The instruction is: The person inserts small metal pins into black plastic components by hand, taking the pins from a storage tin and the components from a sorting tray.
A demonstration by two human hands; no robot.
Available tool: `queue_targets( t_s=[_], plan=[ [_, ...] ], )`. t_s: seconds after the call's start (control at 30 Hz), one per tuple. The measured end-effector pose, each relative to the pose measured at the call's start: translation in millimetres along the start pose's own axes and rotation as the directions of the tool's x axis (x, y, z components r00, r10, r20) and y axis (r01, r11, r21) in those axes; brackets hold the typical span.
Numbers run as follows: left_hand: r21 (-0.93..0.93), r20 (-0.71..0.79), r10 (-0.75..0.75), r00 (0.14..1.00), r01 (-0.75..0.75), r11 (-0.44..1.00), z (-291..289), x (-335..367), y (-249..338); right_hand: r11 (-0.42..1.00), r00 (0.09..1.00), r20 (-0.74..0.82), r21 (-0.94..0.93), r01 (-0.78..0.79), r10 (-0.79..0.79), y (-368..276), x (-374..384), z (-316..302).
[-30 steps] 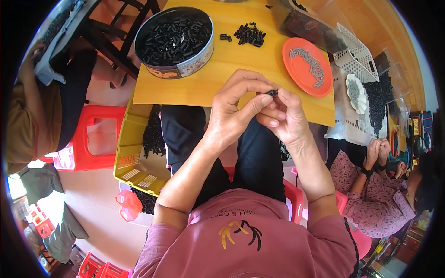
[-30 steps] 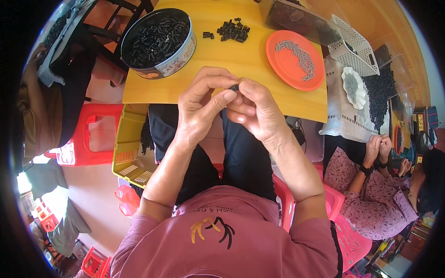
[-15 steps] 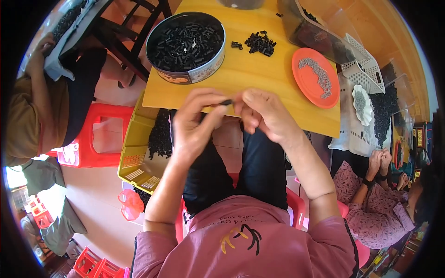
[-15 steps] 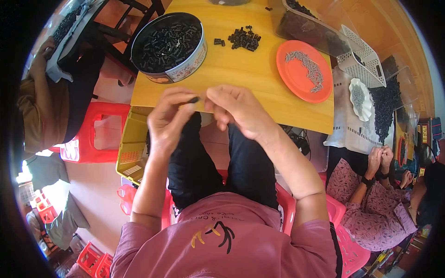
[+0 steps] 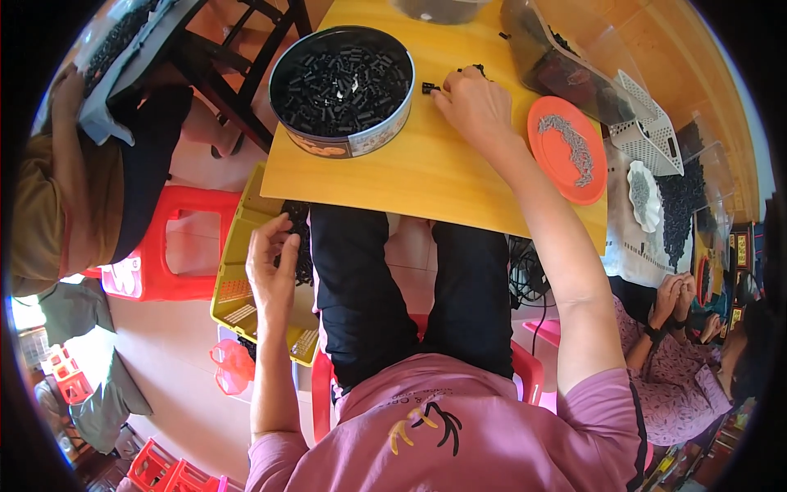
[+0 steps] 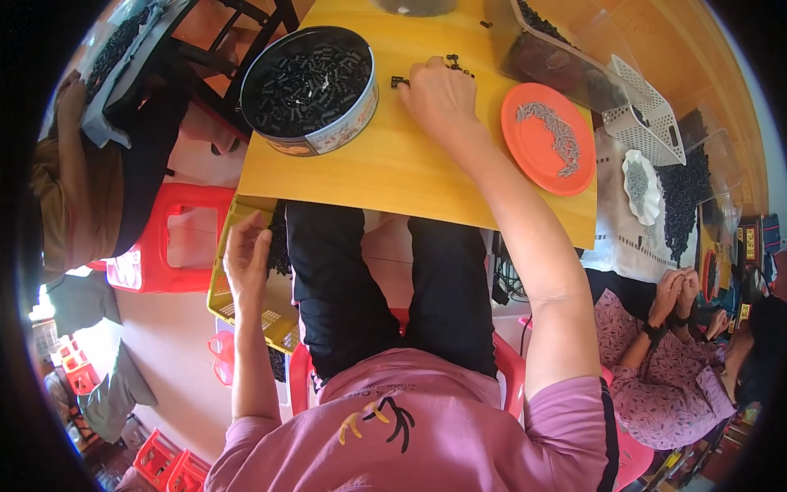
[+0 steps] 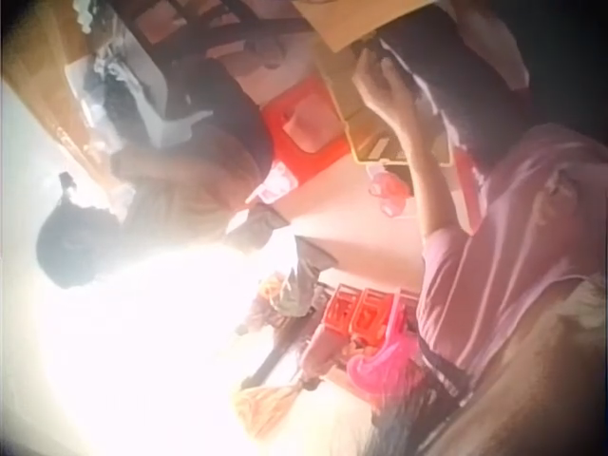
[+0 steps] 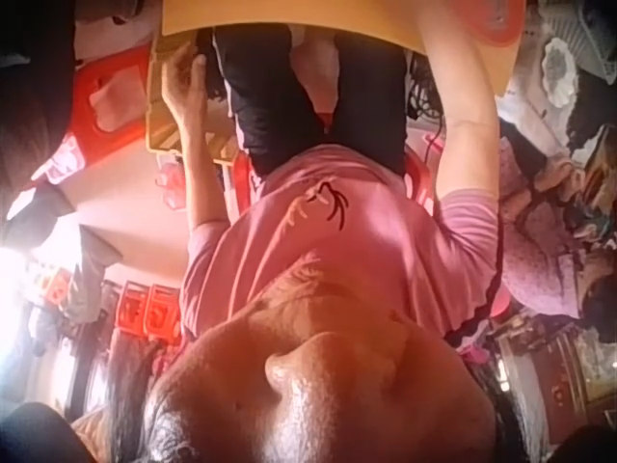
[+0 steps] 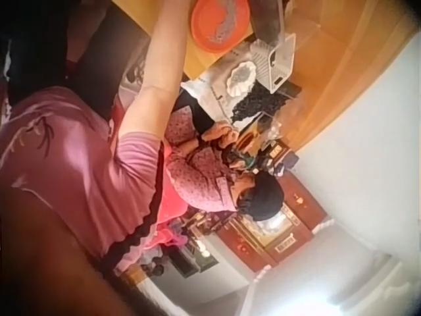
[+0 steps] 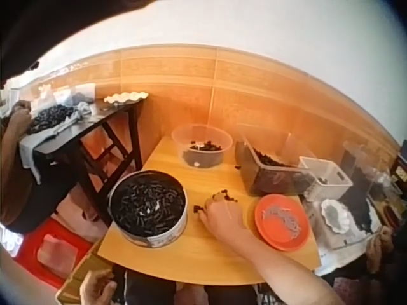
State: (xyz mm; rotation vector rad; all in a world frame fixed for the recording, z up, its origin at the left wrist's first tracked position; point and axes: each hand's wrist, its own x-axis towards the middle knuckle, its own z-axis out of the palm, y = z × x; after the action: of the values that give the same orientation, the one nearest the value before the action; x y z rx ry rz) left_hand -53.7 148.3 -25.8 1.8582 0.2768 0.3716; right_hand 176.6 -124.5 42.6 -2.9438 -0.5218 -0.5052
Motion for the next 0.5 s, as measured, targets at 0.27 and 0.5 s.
queue_targets(
  t_s=[0.27, 0.5],
  plan=[
    [-0.071, 0.169, 0.235, 0.957, -0.226, 0.972, 41, 1, 55, 0.998, 1.000, -0.010, 0.063, 0.011, -0.011, 3, -7, 2],
    [-0.354, 0.320, 0.172, 0.932, -0.051, 0.934, 100, 24, 83, 0.602, 1.000, 0.001, 0.799, -0.017, 0.027, -4, -77, -44]
  ],
)
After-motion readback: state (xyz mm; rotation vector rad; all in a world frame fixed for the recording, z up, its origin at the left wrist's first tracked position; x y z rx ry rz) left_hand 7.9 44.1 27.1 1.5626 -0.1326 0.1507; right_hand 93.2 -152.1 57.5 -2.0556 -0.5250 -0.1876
